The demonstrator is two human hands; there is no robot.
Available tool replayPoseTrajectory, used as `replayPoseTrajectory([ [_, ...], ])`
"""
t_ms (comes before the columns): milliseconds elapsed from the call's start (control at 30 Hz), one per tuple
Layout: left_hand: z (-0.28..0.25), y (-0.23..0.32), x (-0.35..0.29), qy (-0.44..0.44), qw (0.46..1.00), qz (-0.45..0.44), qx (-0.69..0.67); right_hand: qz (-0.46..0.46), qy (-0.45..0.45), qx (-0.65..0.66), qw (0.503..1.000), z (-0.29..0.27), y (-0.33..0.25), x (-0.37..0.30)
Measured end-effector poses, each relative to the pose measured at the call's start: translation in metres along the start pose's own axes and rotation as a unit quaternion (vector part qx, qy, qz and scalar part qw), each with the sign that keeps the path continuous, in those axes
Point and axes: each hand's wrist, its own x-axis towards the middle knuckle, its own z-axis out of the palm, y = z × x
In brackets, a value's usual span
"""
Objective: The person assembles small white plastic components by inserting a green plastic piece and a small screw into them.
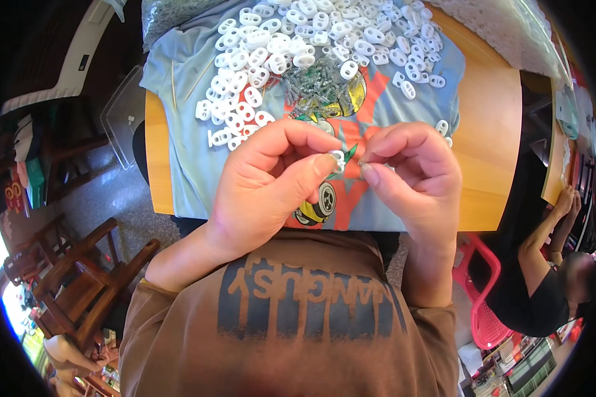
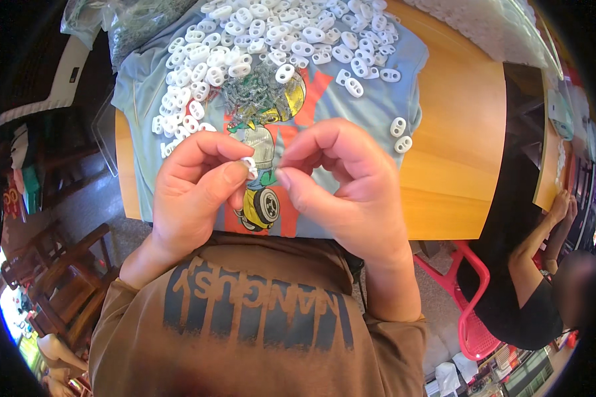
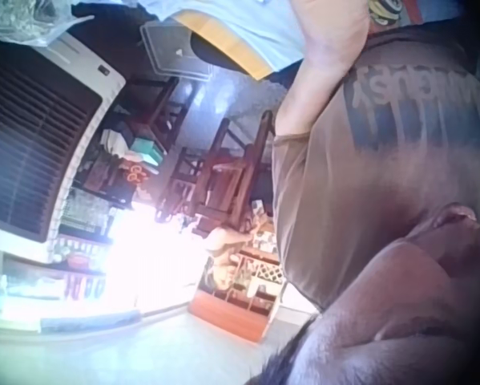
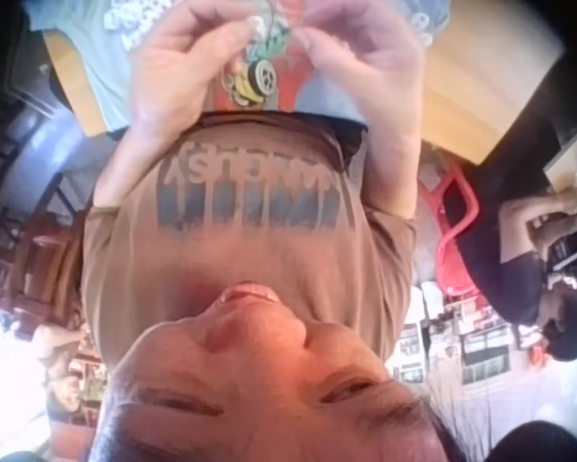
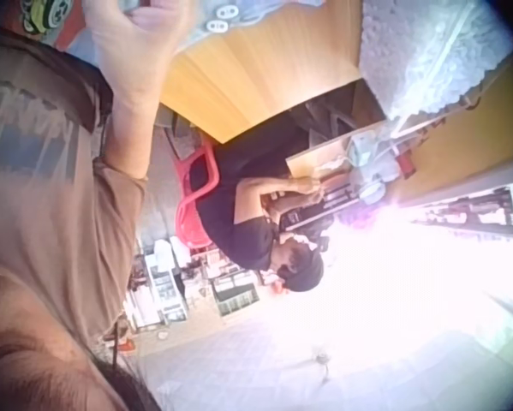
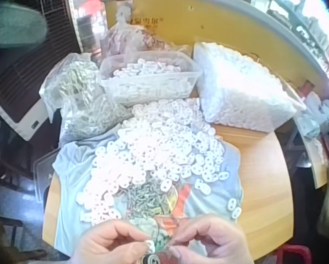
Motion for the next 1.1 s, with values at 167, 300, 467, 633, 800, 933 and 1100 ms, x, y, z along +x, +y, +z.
replayPoseTrajectory([
  [167, 0.0035, 0.0005, -0.0020, -0.012, 0.999, 0.029, 0.023, -0.016, -0.024, 0.036, 0.999, 0.0035, -0.0034, -0.0015],
  [300, 0.0020, -0.0018, -0.0020, -0.040, 0.995, 0.071, 0.049, -0.010, -0.012, 0.031, 0.999, 0.0044, -0.0022, -0.0022],
  [467, -0.0024, -0.0031, -0.0030, -0.061, 0.993, 0.076, 0.062, -0.015, -0.015, 0.022, 1.000, 0.0056, -0.0019, -0.0029],
  [633, -0.0022, -0.0038, -0.0025, -0.050, 0.993, 0.072, 0.084, -0.020, -0.017, -0.017, 1.000, 0.0057, -0.0022, -0.0023],
  [800, -0.0012, -0.0052, -0.0013, -0.033, 0.988, 0.092, 0.120, -0.019, -0.011, -0.041, 0.999, 0.0062, -0.0041, -0.0013],
  [933, -0.0043, -0.0056, -0.0011, -0.043, 0.968, 0.136, 0.204, -0.038, -0.005, -0.048, 0.998, 0.0074, -0.0016, -0.0013],
  [1100, -0.0026, -0.0036, -0.0029, -0.040, 0.980, 0.111, 0.162, -0.047, -0.015, -0.062, 0.997, 0.0074, 0.0006, -0.0013],
])
